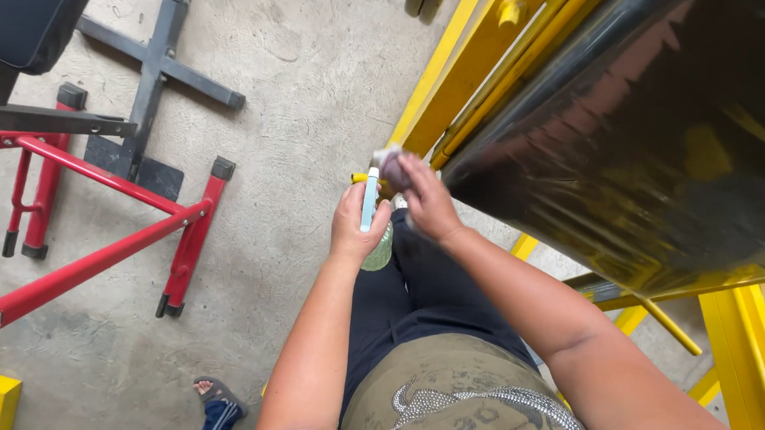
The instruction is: Cleaning and sanitizing various gym weight machines using a spray bottle and a cloth.
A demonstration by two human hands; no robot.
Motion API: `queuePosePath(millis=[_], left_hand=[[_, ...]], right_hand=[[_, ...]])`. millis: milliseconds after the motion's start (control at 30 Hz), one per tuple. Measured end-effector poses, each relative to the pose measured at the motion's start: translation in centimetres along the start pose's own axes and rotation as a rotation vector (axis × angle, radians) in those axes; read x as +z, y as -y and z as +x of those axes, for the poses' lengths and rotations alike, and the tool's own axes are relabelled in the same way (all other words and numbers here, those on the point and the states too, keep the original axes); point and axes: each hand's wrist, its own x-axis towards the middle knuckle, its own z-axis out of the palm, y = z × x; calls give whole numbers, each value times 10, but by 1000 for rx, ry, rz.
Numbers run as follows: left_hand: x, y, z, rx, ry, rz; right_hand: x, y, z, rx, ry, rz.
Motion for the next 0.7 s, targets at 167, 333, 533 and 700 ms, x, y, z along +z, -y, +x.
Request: queuePosePath(millis=[167,333,533,700], left_hand=[[-13,-36,17,1,-12,31],[-14,-53,23,102,-1,53],[-15,-66,26,110,30,28],[-17,-72,28,99,76,42]], right_hand=[[-101,68,91,-285,-317,-466],[-79,15,87,-257,-148,-853],[1,-55,53,-257,329,-991],[-52,-13,81,-278,458,-996]])
